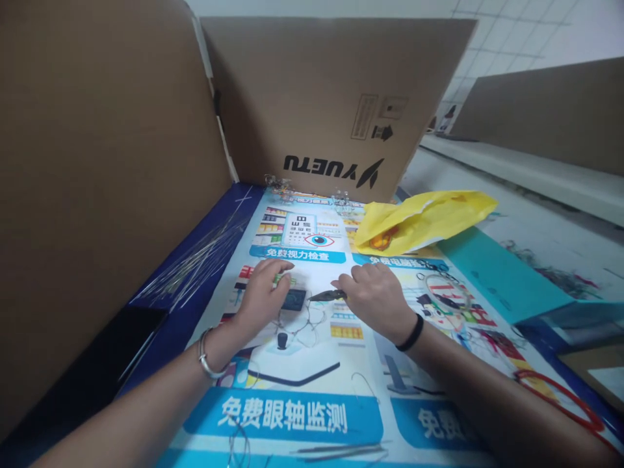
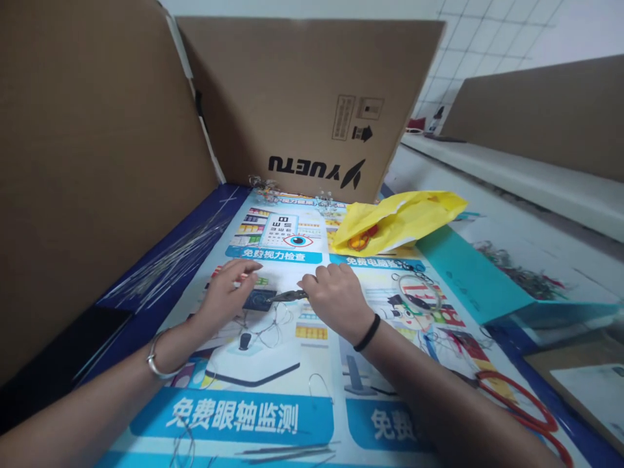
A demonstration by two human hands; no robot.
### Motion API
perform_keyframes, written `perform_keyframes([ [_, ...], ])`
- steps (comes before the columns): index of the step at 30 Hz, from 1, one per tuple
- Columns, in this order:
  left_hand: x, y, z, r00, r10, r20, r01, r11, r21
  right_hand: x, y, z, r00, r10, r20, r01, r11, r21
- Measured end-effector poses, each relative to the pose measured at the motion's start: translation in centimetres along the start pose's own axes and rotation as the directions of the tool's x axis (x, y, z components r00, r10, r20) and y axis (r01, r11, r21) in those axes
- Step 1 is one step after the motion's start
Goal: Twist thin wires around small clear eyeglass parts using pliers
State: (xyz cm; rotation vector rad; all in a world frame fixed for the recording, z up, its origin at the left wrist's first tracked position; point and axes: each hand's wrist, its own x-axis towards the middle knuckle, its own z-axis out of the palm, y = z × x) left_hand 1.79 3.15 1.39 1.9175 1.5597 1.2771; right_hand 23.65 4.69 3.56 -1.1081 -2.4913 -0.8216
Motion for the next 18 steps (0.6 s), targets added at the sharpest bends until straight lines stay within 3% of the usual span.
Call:
perform_keyframes([
  [2, -0.2, 1.4, -0.5, 0.992, -0.105, 0.063, 0.113, 0.984, -0.138, -0.1, 0.2, -0.2, 0.999, -0.010, -0.045, 0.010, 1.000, -0.007],
  [3, -0.4, 2.0, -0.6, 0.973, -0.165, 0.160, 0.197, 0.958, -0.208, -0.2, 0.4, -0.3, 0.997, -0.017, -0.073, 0.017, 1.000, -0.011],
  [6, -0.9, 3.6, -0.6, 0.845, -0.236, 0.481, 0.427, 0.839, -0.338, -0.1, 0.7, -0.6, 0.985, -0.048, -0.168, 0.042, 0.998, -0.038],
  [8, -1.3, 4.2, -0.3, 0.764, -0.241, 0.598, 0.529, 0.765, -0.368, 0.0, 0.7, -0.8, 0.975, -0.063, -0.213, 0.052, 0.997, -0.056],
  [10, -1.6, 4.5, -0.1, 0.732, -0.242, 0.637, 0.587, 0.699, -0.410, 0.0, 0.7, -0.9, 0.971, -0.071, -0.227, 0.058, 0.996, -0.064],
  [13, -1.7, 4.6, -0.1, 0.727, -0.228, 0.648, 0.619, 0.627, -0.473, 0.0, 0.7, -1.0, 0.974, -0.072, -0.216, 0.060, 0.996, -0.061],
  [18, -1.4, 4.3, -0.3, 0.700, -0.175, 0.692, 0.634, 0.597, -0.491, -0.2, 0.8, -0.8, 0.983, -0.035, -0.180, 0.027, 0.999, -0.046],
])
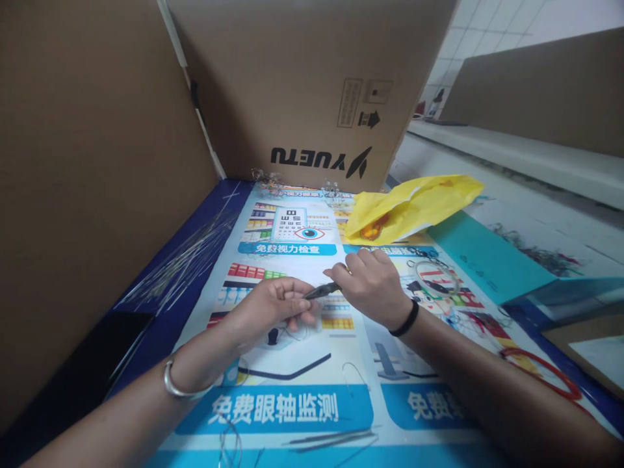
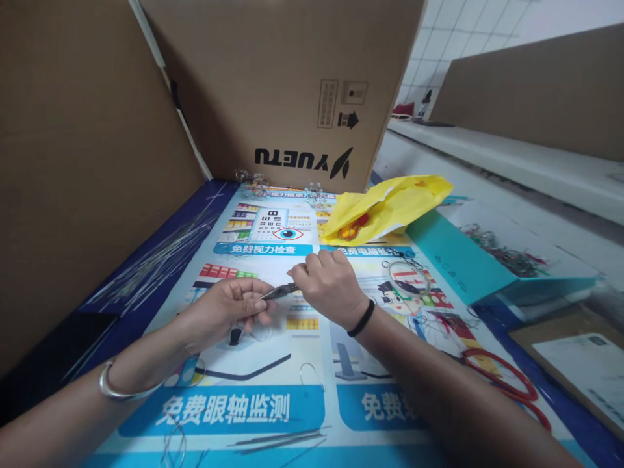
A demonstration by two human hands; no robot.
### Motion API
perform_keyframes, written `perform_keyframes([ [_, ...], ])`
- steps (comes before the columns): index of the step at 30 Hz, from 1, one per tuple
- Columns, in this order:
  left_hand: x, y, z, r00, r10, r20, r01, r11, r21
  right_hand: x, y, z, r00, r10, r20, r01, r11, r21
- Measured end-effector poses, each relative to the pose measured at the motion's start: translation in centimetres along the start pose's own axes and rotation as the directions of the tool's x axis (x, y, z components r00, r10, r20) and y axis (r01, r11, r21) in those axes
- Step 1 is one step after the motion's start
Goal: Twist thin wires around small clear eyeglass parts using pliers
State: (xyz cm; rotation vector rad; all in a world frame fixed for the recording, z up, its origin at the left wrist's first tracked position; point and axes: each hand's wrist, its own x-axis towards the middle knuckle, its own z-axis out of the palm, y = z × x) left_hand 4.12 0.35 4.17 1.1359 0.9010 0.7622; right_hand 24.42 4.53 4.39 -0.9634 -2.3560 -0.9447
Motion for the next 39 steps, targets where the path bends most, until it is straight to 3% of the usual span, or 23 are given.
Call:
perform_keyframes([
  [4, 0.4, -0.4, -0.5, 0.997, 0.003, -0.080, -0.007, 0.999, -0.046, -0.2, 0.6, 0.8, 0.986, 0.142, 0.087, -0.146, 0.989, 0.038],
  [7, 0.6, -0.7, -0.9, 0.988, 0.032, -0.152, -0.051, 0.991, -0.124, -0.4, 1.1, 2.0, 0.930, 0.264, 0.254, -0.302, 0.945, 0.122],
  [11, 0.6, -0.7, -1.0, 0.987, 0.103, -0.122, -0.132, 0.957, -0.258, -0.6, 1.1, 3.3, 0.870, 0.198, 0.451, -0.378, 0.855, 0.354],
  [18, 0.2, -0.4, -0.6, 0.987, 0.136, -0.082, -0.158, 0.890, -0.428, -0.7, -0.6, 3.3, 0.858, 0.114, 0.501, -0.414, 0.733, 0.540],
  [25, 0.2, -0.9, -0.2, 0.993, 0.107, -0.042, -0.115, 0.891, -0.438, -0.4, -1.4, 2.3, 0.811, 0.128, 0.571, -0.453, 0.754, 0.475],
  [29, 0.3, -0.9, -0.1, 0.993, 0.073, -0.092, -0.103, 0.918, -0.382, -0.4, -1.4, 2.0, 0.760, 0.195, 0.620, -0.527, 0.743, 0.412],
  [33, 0.3, -0.8, -0.1, 0.989, 0.103, -0.111, -0.141, 0.893, -0.428, -0.4, -1.2, 2.0, 0.802, 0.165, 0.573, -0.474, 0.760, 0.444],
  [39, 0.0, -0.8, -0.2, 0.992, 0.123, -0.028, -0.122, 0.867, -0.483, -0.5, -1.3, 2.2, 0.851, 0.138, 0.506, -0.396, 0.802, 0.447],
])
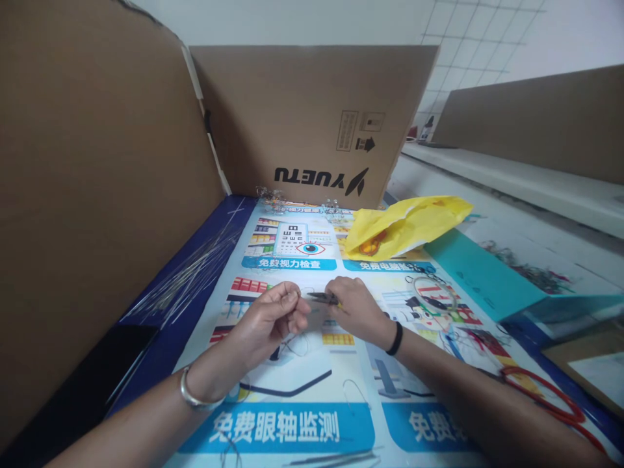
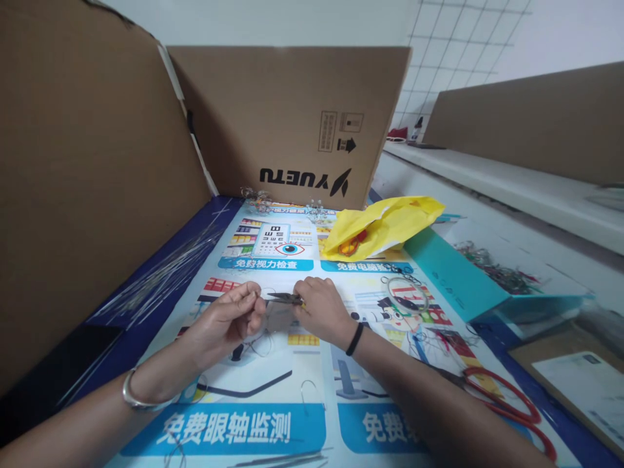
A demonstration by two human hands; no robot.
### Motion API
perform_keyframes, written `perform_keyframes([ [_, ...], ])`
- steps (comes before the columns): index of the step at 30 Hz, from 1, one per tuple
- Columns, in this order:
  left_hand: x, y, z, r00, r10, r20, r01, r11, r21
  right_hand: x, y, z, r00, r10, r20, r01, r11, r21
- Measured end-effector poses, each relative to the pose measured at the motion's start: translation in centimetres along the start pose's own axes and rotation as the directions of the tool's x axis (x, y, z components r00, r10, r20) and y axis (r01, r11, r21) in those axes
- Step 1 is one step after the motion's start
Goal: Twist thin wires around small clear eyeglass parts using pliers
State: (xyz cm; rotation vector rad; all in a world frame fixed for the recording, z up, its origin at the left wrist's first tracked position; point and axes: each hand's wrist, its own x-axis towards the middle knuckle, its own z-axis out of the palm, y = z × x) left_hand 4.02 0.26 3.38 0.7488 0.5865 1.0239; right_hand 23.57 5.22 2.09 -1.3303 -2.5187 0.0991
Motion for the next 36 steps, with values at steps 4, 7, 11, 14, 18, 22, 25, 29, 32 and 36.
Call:
perform_keyframes([
  [4, 0.1, 0.0, -0.2, 1.000, 0.026, 0.008, -0.026, 1.000, 0.004, 0.0, 0.4, 0.0, 0.998, 0.022, -0.055, -0.022, 1.000, 0.005],
  [7, 0.1, -0.1, -0.3, 1.000, 0.026, 0.012, -0.027, 0.999, 0.021, 0.1, 0.6, 0.0, 0.997, 0.034, -0.070, -0.033, 0.999, 0.018],
  [11, 0.1, -0.2, -0.3, 1.000, 0.018, 0.004, -0.019, 0.999, 0.049, 0.0, 0.1, 0.2, 0.999, -0.010, -0.036, 0.010, 1.000, 0.012],
  [14, 0.1, -0.5, -0.1, 1.000, -0.009, -0.007, 0.009, 0.996, 0.085, -0.2, -0.8, 0.4, 1.000, 0.008, 0.008, -0.008, 1.000, -0.015],
  [18, 0.2, -1.2, -0.1, 0.999, -0.035, -0.019, 0.038, 0.987, 0.157, -0.4, -1.8, 0.3, 0.994, 0.049, 0.097, -0.041, 0.996, -0.084],
  [22, 0.3, -1.0, 0.2, 0.997, -0.059, -0.044, 0.068, 0.967, 0.244, -0.6, -1.9, 0.3, 0.987, 0.092, 0.129, -0.078, 0.991, -0.104],
  [25, 0.3, 0.4, 0.1, 0.995, -0.040, -0.090, 0.075, 0.902, 0.424, -0.6, -1.5, 0.3, 0.981, 0.128, 0.149, -0.119, 0.991, -0.064],
  [29, 0.9, 2.6, -1.7, 0.956, 0.243, -0.166, -0.043, 0.674, 0.737, -0.5, -1.2, 0.2, 0.976, 0.155, 0.156, -0.147, 0.987, -0.060],
  [32, 1.6, 3.4, -4.2, 0.918, 0.375, -0.130, -0.025, 0.380, 0.925, -0.5, -1.1, 0.2, 0.984, 0.128, 0.120, -0.110, 0.983, -0.150],
  [36, 2.5, 3.5, -6.7, 0.960, 0.275, -0.045, 0.033, 0.049, 0.998, -0.4, -0.9, 0.2, 0.995, 0.054, 0.081, -0.033, 0.969, -0.245],
])
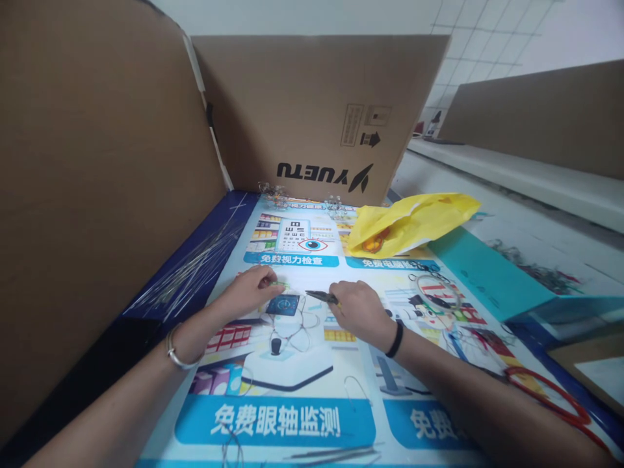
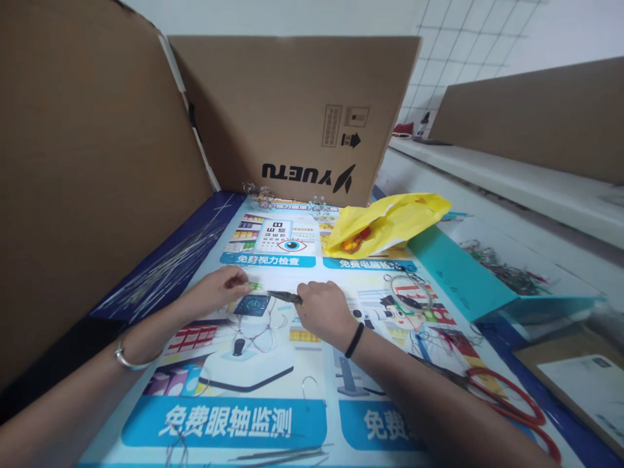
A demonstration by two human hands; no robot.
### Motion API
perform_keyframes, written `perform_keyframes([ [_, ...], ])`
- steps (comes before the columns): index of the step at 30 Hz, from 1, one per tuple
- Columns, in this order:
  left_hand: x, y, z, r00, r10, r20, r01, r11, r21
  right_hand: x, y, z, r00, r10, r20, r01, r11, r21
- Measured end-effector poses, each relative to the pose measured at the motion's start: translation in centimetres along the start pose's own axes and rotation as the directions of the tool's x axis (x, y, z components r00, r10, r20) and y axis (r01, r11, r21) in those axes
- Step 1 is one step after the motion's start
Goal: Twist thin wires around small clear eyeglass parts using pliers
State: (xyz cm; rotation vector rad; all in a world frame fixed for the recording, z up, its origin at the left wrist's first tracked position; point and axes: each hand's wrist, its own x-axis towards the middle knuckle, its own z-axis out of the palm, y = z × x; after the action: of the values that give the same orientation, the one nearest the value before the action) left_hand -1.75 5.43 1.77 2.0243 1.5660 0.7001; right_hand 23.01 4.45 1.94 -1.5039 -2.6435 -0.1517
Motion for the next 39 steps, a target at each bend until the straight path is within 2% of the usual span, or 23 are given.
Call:
perform_keyframes([
  [4, 0.1, -0.5, -0.1, 0.995, 0.039, 0.090, -0.047, 0.995, 0.085, 0.2, 0.3, 0.4, 1.000, -0.009, -0.005, 0.008, 0.998, -0.058],
  [9, -0.4, 0.1, 0.1, 0.988, 0.100, 0.114, -0.112, 0.988, 0.104, 0.3, 0.3, 0.9, 1.000, -0.031, 0.002, 0.031, 0.995, -0.093],
  [18, -0.3, -0.1, 1.7, 0.990, 0.137, 0.025, -0.139, 0.982, 0.127, 0.4, 0.2, 1.2, 0.999, -0.037, 0.009, 0.038, 0.994, -0.099],
  [23, -0.3, 0.3, 2.1, 0.991, 0.132, 0.029, -0.134, 0.985, 0.106, 0.4, 0.2, 1.2, 0.999, -0.045, 0.002, 0.045, 0.994, -0.105],
  [30, -0.9, 2.3, 1.5, 0.991, -0.057, 0.120, 0.064, 0.996, -0.059, 0.3, 0.3, 1.3, 0.999, -0.042, 0.000, 0.041, 0.992, -0.120],
  [34, -1.3, 3.3, 1.4, 0.961, -0.159, 0.225, 0.215, 0.943, -0.255, 0.3, 0.4, 1.3, 0.999, -0.040, 0.007, 0.040, 0.992, -0.123],
  [36, -1.4, 3.5, 1.4, 0.948, -0.166, 0.272, 0.257, 0.905, -0.340, 0.3, 0.4, 1.3, 0.999, -0.044, 0.002, 0.044, 0.992, -0.121],
  [39, -1.6, 3.5, 1.5, 0.946, -0.144, 0.291, 0.255, 0.884, -0.392, 0.3, 0.5, 1.2, 0.999, -0.046, 0.000, 0.046, 0.992, -0.119],
])
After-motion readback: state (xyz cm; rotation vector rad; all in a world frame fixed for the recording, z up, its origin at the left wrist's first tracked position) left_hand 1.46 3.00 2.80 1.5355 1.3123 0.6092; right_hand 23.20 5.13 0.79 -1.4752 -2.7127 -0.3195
